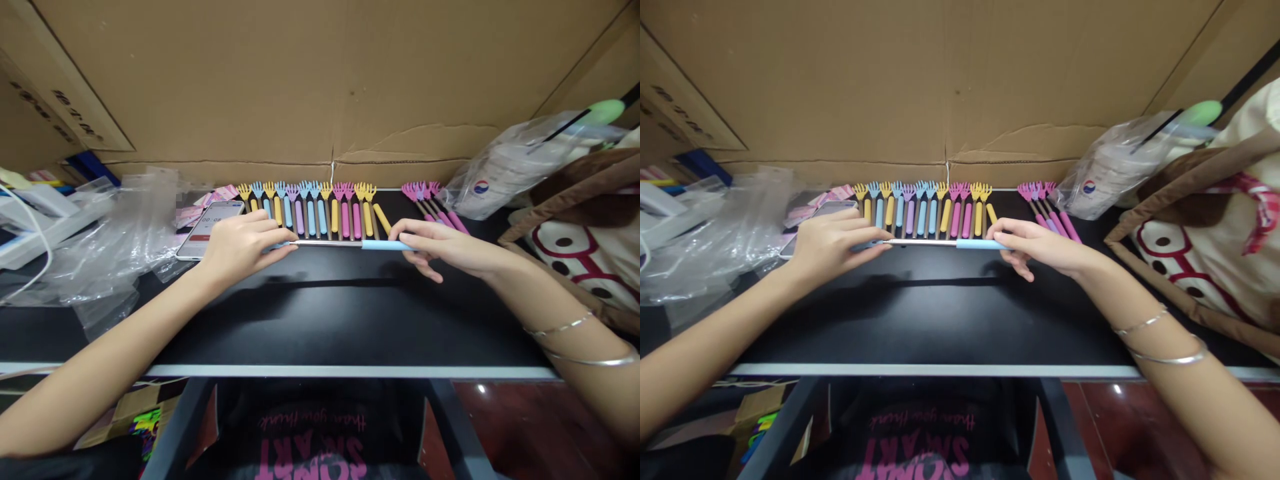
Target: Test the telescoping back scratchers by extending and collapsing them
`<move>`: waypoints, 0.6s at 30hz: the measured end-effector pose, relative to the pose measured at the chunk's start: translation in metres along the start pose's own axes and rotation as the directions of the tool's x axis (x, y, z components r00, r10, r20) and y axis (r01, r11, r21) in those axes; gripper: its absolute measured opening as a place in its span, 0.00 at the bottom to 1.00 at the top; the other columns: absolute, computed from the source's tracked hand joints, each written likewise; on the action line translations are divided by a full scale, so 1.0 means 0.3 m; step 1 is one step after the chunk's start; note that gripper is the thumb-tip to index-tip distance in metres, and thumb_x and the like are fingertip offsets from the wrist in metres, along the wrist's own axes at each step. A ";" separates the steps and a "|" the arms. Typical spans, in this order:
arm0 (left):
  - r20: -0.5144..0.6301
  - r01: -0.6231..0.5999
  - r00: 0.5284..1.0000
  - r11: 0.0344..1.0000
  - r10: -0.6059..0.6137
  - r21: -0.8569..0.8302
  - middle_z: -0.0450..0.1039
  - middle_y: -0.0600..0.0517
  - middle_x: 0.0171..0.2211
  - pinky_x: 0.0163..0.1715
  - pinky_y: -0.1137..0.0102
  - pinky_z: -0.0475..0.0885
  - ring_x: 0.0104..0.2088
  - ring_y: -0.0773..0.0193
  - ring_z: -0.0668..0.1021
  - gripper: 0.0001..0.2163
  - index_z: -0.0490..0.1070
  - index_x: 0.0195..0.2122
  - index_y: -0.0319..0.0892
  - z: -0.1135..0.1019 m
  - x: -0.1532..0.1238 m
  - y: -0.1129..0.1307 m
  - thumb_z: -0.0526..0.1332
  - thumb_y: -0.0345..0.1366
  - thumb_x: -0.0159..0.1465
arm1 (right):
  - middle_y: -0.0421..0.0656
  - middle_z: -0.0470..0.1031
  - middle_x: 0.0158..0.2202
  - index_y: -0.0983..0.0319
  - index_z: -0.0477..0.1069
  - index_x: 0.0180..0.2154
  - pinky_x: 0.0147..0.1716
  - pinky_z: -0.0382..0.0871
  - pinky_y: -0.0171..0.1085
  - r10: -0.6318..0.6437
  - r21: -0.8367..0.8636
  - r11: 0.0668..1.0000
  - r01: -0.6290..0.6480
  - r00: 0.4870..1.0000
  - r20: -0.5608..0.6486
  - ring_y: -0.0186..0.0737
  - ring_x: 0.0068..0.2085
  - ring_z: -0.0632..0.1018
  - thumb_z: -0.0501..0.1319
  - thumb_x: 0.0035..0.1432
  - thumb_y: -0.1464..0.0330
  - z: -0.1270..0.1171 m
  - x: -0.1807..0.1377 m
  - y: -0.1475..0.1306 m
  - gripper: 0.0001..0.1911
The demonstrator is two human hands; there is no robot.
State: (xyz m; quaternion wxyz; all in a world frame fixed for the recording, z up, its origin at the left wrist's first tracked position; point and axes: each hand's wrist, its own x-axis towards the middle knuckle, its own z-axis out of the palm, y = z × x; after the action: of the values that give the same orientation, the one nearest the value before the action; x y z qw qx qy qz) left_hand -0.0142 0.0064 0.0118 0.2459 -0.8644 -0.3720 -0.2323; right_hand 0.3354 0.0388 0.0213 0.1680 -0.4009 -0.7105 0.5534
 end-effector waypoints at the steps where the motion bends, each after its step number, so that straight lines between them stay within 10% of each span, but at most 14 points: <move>1: 0.004 0.006 1.000 1.000 -0.006 0.006 0.77 0.52 0.25 0.23 0.70 0.58 0.30 0.63 0.74 0.14 0.80 0.35 0.47 0.000 0.000 0.002 0.54 0.42 0.70 | 0.30 0.61 0.20 0.60 0.60 0.42 0.16 0.54 0.32 -0.011 -0.016 1.000 0.011 1.000 -0.015 0.27 0.15 0.65 0.56 0.64 0.53 0.003 0.002 0.000 0.18; 18: -0.043 0.024 0.999 0.993 -0.029 -0.112 0.76 0.56 0.24 0.22 0.73 0.56 0.27 0.67 0.72 0.09 0.79 0.41 0.49 0.016 -0.006 0.017 0.59 0.40 0.68 | 0.34 0.63 0.21 0.61 0.67 0.37 0.21 0.53 0.32 -0.104 -0.260 0.964 0.055 0.979 -0.176 0.27 0.21 0.61 0.65 0.54 0.50 0.015 0.016 0.002 0.21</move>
State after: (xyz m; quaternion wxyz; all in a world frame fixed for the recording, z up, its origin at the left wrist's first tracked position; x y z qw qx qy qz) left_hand -0.0106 0.0053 0.0057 0.2022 -0.8663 -0.3646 -0.2751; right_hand 0.3296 0.0395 0.0182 0.2040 -0.4408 -0.7718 0.4104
